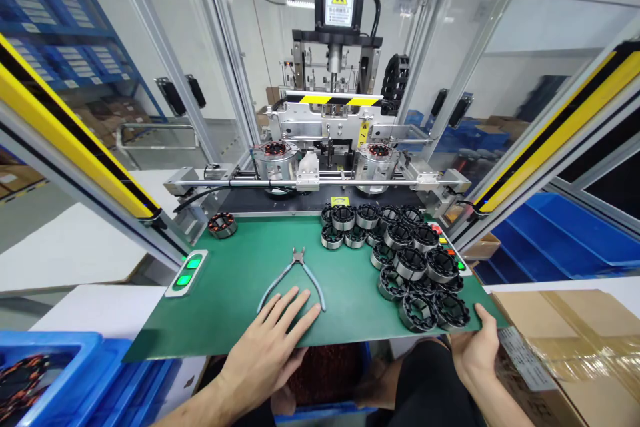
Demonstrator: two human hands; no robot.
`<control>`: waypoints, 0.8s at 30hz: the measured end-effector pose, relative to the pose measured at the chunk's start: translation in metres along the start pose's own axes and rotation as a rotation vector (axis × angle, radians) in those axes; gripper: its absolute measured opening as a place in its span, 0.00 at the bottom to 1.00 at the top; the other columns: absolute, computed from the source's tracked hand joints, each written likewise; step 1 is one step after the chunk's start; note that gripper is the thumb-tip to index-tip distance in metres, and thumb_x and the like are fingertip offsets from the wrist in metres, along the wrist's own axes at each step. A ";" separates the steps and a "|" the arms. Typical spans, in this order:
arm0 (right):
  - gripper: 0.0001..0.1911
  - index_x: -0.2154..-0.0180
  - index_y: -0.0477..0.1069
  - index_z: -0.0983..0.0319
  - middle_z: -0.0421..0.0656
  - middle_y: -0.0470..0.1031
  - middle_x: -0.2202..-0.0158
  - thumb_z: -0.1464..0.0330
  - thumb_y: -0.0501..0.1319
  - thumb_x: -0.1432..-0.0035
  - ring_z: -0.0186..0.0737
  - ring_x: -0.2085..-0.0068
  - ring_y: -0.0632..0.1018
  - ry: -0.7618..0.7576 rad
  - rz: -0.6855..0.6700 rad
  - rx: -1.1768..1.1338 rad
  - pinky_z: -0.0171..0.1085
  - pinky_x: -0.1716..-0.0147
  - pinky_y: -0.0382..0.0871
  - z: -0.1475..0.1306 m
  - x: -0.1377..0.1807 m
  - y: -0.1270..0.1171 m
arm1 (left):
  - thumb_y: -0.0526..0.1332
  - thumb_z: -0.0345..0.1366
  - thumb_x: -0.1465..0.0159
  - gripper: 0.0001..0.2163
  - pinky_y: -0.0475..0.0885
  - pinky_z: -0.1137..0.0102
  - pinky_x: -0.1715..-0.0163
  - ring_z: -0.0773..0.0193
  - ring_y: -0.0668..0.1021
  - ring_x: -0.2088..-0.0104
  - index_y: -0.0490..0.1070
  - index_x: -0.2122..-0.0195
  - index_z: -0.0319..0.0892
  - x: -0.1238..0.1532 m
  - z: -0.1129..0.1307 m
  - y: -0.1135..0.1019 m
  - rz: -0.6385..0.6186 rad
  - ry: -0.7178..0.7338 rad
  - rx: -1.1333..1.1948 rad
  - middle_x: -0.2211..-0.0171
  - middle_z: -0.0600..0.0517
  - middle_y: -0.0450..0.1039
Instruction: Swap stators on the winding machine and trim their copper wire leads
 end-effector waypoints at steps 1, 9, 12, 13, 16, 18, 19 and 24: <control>0.24 0.51 0.80 0.57 0.38 0.84 0.52 0.57 0.69 0.51 0.47 0.45 0.81 0.005 -0.004 0.001 0.45 0.44 0.79 0.000 0.000 0.000 | 0.64 0.35 0.31 0.33 0.60 0.55 0.30 0.47 0.70 0.30 0.64 0.25 0.47 0.000 0.000 0.000 0.000 -0.001 0.000 0.28 0.46 0.69; 0.25 0.49 0.80 0.58 0.39 0.84 0.50 0.56 0.67 0.49 0.48 0.45 0.81 -0.007 0.001 0.032 0.47 0.45 0.80 -0.001 -0.001 -0.001 | 0.64 0.37 0.31 0.32 0.62 0.54 0.31 0.47 0.70 0.30 0.64 0.25 0.48 0.000 0.000 0.001 -0.015 -0.001 -0.010 0.28 0.47 0.70; 0.25 0.50 0.80 0.58 0.40 0.84 0.52 0.56 0.67 0.49 0.48 0.47 0.82 -0.014 0.003 0.049 0.46 0.46 0.80 -0.003 0.001 0.001 | 0.64 0.37 0.31 0.32 0.62 0.54 0.31 0.47 0.71 0.30 0.64 0.25 0.48 0.000 0.000 0.002 -0.014 -0.001 -0.008 0.28 0.46 0.69; 0.25 0.50 0.80 0.58 0.40 0.84 0.52 0.56 0.67 0.49 0.47 0.47 0.82 -0.022 0.004 0.049 0.45 0.46 0.80 -0.004 0.001 0.001 | 0.64 0.38 0.30 0.31 0.62 0.54 0.31 0.47 0.71 0.30 0.64 0.25 0.48 0.000 0.000 0.002 -0.013 -0.003 -0.006 0.28 0.46 0.69; 0.25 0.49 0.79 0.57 0.39 0.84 0.50 0.56 0.67 0.49 0.46 0.46 0.81 -0.034 -0.003 0.043 0.44 0.45 0.79 -0.002 -0.002 0.000 | 0.64 0.38 0.30 0.32 0.62 0.54 0.31 0.46 0.70 0.30 0.64 0.25 0.48 0.001 -0.001 0.002 -0.013 -0.009 0.013 0.28 0.45 0.69; 0.25 0.49 0.79 0.57 0.39 0.84 0.49 0.56 0.67 0.48 0.46 0.45 0.81 -0.031 -0.015 0.034 0.44 0.44 0.79 0.000 -0.005 -0.001 | 0.64 0.38 0.30 0.32 0.62 0.54 0.31 0.47 0.70 0.30 0.64 0.25 0.48 0.001 -0.001 0.002 -0.011 -0.012 0.026 0.28 0.45 0.68; 0.25 0.48 0.79 0.57 0.39 0.84 0.49 0.56 0.67 0.48 0.46 0.45 0.81 -0.031 -0.021 0.030 0.44 0.43 0.78 0.001 -0.006 -0.002 | 0.64 0.38 0.30 0.31 0.63 0.55 0.31 0.47 0.71 0.30 0.64 0.25 0.48 0.000 -0.001 0.002 -0.010 -0.013 0.029 0.28 0.45 0.69; 0.26 0.47 0.79 0.56 0.38 0.83 0.48 0.56 0.68 0.48 0.45 0.43 0.80 -0.021 -0.030 0.019 0.44 0.41 0.77 0.005 -0.009 -0.005 | 0.64 0.37 0.30 0.31 0.63 0.55 0.31 0.47 0.71 0.30 0.65 0.26 0.48 -0.001 0.000 0.000 -0.008 -0.015 0.027 0.28 0.45 0.69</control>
Point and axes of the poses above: each hand's wrist, its own x-axis away from the middle knuckle, its own y-axis out of the palm, z = x × y, the point moved 9 cm from there along -x, towards the middle knuckle
